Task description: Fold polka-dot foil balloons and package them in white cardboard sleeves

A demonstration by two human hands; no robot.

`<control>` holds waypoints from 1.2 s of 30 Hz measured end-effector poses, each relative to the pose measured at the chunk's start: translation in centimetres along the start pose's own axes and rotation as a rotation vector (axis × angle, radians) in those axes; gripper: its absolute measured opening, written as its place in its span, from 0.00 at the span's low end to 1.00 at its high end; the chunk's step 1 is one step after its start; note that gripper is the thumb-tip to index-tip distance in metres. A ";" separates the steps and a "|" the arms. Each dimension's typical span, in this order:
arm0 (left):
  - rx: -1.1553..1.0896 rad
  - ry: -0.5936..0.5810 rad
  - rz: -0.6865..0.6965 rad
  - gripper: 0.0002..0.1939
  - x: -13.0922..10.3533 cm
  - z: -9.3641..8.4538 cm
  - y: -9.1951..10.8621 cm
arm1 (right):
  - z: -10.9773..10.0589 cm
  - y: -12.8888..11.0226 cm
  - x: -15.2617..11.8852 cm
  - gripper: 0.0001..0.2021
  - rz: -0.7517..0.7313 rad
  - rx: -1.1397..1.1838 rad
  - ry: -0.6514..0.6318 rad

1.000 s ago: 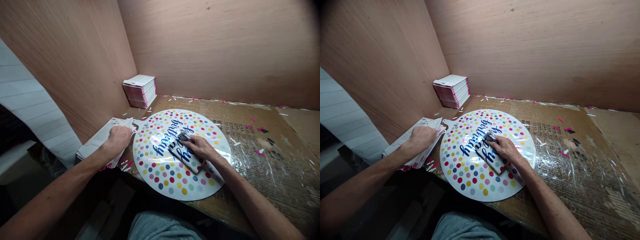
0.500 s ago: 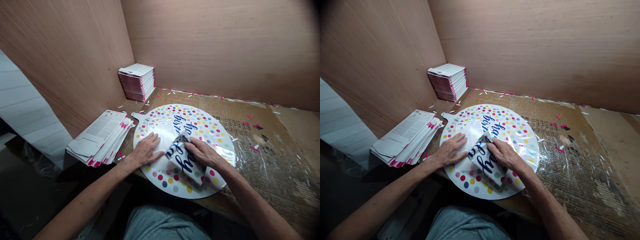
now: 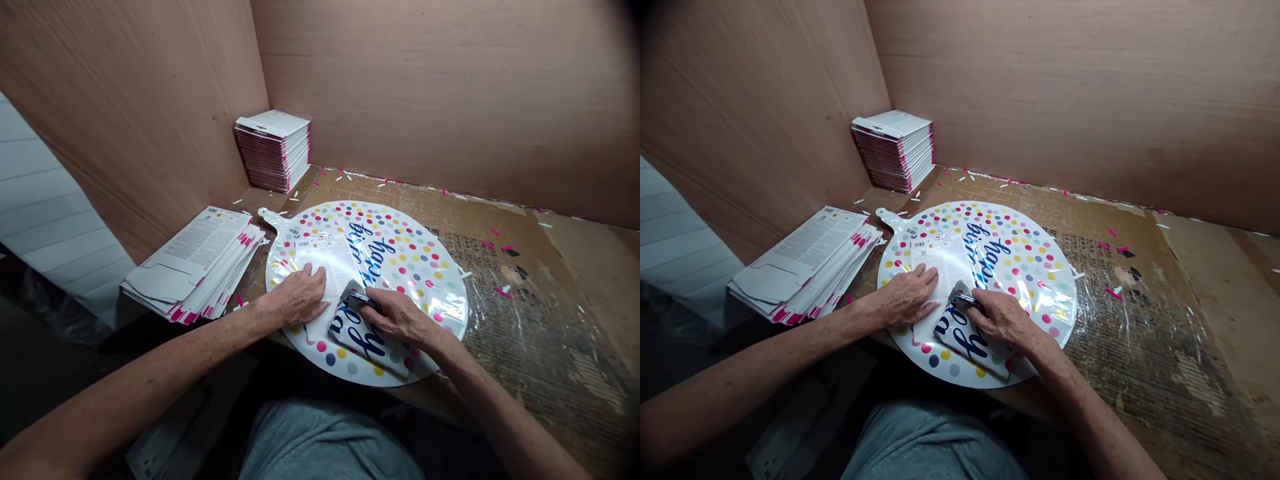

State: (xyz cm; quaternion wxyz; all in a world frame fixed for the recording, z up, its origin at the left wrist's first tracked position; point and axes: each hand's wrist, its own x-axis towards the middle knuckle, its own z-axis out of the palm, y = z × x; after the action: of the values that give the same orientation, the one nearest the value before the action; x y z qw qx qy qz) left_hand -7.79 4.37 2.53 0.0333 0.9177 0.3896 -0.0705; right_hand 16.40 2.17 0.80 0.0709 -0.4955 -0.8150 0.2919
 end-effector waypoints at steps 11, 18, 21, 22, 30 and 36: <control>-0.085 -0.074 0.164 0.18 -0.5 -1.3 -0.5 | 0.4 0.5 -1.0 0.14 -0.031 0.200 0.155; 0.088 -0.115 0.189 0.12 0.0 -0.7 0.8 | 0.5 1.4 -1.4 0.13 -0.098 0.274 0.180; 0.161 -0.084 0.195 0.10 0.0 -0.3 1.0 | 0.8 0.6 -1.5 0.13 -0.157 0.189 0.267; 0.159 -0.053 0.183 0.11 -0.1 -0.1 0.9 | 1.1 0.3 -1.5 0.13 -0.158 0.147 0.323; 0.225 0.288 -0.033 0.14 0.5 1.2 1.7 | 2.5 0.5 -1.0 0.36 -0.054 -0.060 0.280; 0.232 0.447 -0.028 0.12 1.5 1.7 2.6 | 1.4 1.3 -0.7 0.30 0.100 0.033 0.331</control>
State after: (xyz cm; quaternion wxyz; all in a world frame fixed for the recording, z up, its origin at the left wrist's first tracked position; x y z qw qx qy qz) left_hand -5.05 3.44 0.60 -0.1603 0.9027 0.3892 0.0895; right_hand 17.12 1.47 -0.93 0.1977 -0.5753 -0.7617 0.2231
